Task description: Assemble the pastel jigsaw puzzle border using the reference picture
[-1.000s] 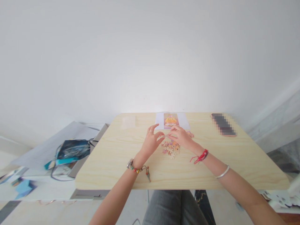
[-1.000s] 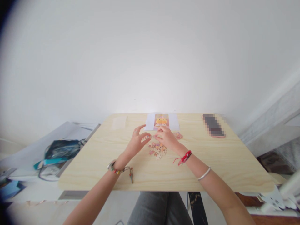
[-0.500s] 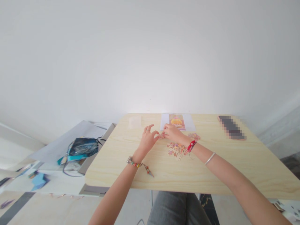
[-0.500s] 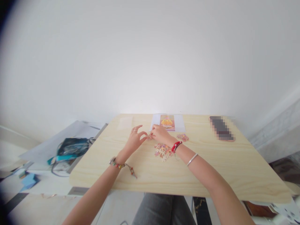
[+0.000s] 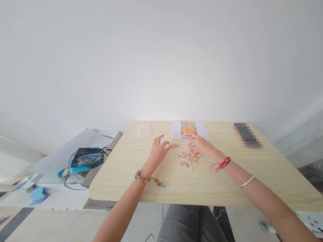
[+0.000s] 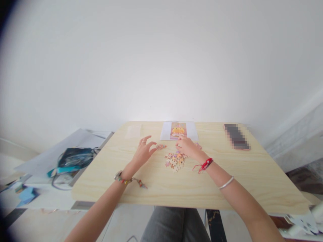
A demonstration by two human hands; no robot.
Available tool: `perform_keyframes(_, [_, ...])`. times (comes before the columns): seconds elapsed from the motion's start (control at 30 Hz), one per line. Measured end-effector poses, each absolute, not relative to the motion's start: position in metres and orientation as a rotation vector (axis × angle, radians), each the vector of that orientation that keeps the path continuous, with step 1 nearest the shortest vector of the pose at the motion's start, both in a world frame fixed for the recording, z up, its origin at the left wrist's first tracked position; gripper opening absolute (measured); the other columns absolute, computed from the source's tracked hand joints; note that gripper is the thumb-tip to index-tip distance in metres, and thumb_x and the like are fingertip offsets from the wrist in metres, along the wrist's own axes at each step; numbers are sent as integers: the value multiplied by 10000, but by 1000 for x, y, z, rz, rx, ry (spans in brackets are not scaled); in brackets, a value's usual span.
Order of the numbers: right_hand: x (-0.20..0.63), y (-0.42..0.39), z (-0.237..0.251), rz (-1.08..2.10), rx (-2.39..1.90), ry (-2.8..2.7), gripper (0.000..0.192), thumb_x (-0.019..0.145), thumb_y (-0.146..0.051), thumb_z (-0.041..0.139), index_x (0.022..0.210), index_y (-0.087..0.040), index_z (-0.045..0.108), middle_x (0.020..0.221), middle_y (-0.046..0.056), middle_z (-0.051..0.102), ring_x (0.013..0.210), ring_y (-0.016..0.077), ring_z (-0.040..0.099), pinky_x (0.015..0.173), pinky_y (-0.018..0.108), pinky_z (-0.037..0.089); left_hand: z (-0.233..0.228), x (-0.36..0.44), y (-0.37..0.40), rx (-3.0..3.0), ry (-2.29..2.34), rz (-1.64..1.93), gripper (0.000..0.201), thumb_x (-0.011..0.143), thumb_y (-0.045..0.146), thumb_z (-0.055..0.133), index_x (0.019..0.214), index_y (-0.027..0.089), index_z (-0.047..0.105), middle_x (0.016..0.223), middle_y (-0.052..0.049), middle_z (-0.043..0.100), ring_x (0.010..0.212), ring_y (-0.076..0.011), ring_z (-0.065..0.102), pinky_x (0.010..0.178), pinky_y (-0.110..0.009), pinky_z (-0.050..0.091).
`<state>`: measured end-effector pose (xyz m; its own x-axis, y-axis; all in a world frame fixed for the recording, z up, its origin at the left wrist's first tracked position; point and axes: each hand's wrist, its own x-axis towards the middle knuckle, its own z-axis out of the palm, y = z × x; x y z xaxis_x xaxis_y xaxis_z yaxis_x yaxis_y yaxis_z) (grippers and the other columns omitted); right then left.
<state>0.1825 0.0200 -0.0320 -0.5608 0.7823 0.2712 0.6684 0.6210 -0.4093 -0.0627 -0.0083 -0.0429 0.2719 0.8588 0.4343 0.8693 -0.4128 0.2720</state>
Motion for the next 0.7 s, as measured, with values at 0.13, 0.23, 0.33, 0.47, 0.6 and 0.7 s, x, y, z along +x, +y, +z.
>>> perform_keyframes(0.13, [197,20,-31,443,-1234,-2483,92,749,-232,642,709,-157,678,832,60,561,787,176,546,716,295,426,-37,-44,-18,-2595,-1619,-852,168,768,165,612,931,204,631,1250,-109,419,1196,-291,383,981,-492,380])
perform_keyframes(0.23, [195,21,-31,432,-1232,-2499,125,725,-276,674,663,-167,680,798,54,563,785,177,545,695,281,421,-35,-26,-18,-2659,-1587,-862,176,743,145,636,911,197,636,1252,-111,427,1198,-287,383,979,-486,384])
perform_keyframes(0.33, [187,21,-33,402,-1242,-2502,124,730,-265,671,650,-170,674,774,51,567,772,175,543,673,276,411,-35,-11,-14,-2708,-1597,-830,163,729,136,646,883,189,651,1242,-118,444,1208,-289,379,980,-477,386])
perform_keyframes(0.47, [179,23,-39,388,-1243,-2514,92,741,-208,650,667,-155,664,768,54,580,761,172,542,673,280,405,-36,2,-6,-2761,-1621,-733,142,733,127,629,857,177,674,1210,-131,473,1205,-289,391,991,-460,378])
perform_keyframes(0.6, [177,28,-43,385,-1271,-2514,87,736,-118,611,670,-135,664,766,61,576,727,163,536,674,283,407,-37,6,-3,-2750,-1665,-720,152,720,117,630,846,186,680,1211,-121,478,1189,-285,409,991,-454,377])
perform_keyframes(0.7, [178,30,-44,360,-1195,-2510,110,720,-78,608,784,-144,670,856,66,567,808,174,534,728,295,412,-38,5,-5,-2693,-1725,-736,145,715,110,631,832,183,673,1227,-120,468,1187,-293,406,986,-466,377])
